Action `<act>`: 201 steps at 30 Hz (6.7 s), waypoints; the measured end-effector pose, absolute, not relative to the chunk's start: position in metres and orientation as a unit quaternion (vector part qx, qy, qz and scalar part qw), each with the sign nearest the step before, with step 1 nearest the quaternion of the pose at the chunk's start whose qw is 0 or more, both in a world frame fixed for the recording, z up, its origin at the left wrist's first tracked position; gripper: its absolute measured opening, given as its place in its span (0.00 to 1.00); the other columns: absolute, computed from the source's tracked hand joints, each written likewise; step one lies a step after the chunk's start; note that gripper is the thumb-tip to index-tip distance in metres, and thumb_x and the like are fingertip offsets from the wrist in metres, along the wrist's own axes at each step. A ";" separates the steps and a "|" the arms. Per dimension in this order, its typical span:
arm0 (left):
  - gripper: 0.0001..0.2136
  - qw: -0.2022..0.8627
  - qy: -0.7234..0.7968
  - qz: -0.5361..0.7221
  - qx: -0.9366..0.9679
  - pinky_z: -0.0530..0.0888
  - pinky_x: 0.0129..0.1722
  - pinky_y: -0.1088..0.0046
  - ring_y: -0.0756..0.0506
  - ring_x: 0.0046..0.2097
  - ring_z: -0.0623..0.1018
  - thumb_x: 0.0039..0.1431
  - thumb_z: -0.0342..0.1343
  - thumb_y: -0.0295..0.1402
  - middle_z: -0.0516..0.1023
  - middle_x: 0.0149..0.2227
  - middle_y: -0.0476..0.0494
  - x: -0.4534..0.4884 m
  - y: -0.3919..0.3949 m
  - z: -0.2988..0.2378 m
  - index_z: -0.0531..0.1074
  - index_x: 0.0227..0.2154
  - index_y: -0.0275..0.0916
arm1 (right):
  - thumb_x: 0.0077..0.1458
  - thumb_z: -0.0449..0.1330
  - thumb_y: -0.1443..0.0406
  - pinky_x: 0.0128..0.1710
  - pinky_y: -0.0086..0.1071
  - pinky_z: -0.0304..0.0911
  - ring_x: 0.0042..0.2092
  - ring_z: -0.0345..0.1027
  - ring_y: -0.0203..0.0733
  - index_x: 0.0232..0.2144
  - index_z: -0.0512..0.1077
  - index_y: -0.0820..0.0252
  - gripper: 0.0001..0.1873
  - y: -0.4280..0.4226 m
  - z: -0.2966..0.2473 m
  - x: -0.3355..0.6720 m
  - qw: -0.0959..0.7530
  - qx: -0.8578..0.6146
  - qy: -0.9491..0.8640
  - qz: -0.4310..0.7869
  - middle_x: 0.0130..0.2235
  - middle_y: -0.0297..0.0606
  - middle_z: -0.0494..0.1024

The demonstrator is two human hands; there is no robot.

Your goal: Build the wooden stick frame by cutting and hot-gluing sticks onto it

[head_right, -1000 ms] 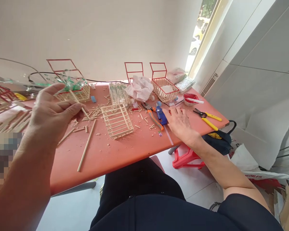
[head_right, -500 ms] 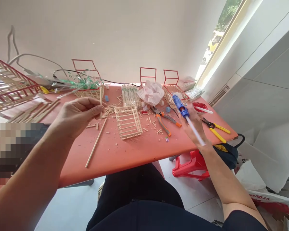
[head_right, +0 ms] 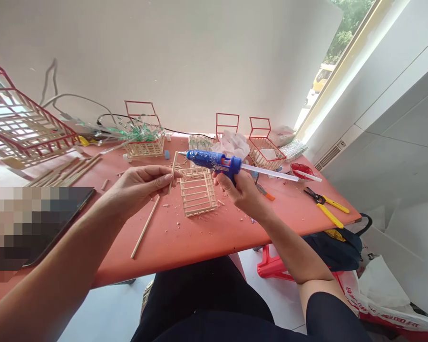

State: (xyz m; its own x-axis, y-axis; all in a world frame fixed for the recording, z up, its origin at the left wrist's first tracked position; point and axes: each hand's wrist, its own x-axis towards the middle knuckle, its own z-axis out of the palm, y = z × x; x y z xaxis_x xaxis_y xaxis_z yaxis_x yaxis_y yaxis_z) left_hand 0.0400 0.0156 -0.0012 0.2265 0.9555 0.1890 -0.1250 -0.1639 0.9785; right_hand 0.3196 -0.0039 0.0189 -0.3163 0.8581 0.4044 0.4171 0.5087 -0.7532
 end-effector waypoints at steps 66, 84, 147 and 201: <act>0.09 0.510 0.450 0.558 0.475 0.65 0.25 0.77 0.54 0.24 0.69 0.49 0.73 0.31 0.74 0.22 0.49 0.027 0.029 0.003 0.81 0.31 0.33 | 0.70 0.49 0.35 0.34 0.35 0.59 0.30 0.66 0.43 0.30 0.65 0.53 0.32 -0.009 0.019 0.309 0.298 -0.493 -0.806 0.138 0.26 0.36 0.71; 0.11 0.511 0.435 0.563 0.482 0.63 0.23 0.77 0.54 0.23 0.68 0.47 0.75 0.33 0.74 0.22 0.49 0.025 0.033 0.000 0.81 0.31 0.34 | 0.72 0.49 0.38 0.37 0.37 0.61 0.32 0.68 0.47 0.32 0.68 0.53 0.30 -0.011 0.016 0.310 0.299 -0.489 -0.811 0.116 0.26 0.38 0.72; 0.02 0.492 0.473 0.577 0.450 0.64 0.21 0.80 0.55 0.20 0.68 0.49 0.65 0.26 0.74 0.20 0.50 0.029 0.032 0.010 0.81 0.28 0.34 | 0.72 0.53 0.40 0.32 0.35 0.53 0.27 0.60 0.40 0.29 0.63 0.52 0.28 0.000 0.021 0.308 0.339 -0.465 -0.813 0.085 0.23 0.32 0.65; 0.04 0.466 0.452 0.577 0.496 0.63 0.24 0.79 0.55 0.23 0.68 0.53 0.69 0.30 0.74 0.22 0.49 0.022 0.034 0.001 0.82 0.30 0.35 | 0.72 0.57 0.51 0.31 0.35 0.55 0.26 0.57 0.39 0.32 0.69 0.54 0.18 -0.039 0.001 0.327 0.303 -0.463 -0.827 0.096 0.22 0.29 0.63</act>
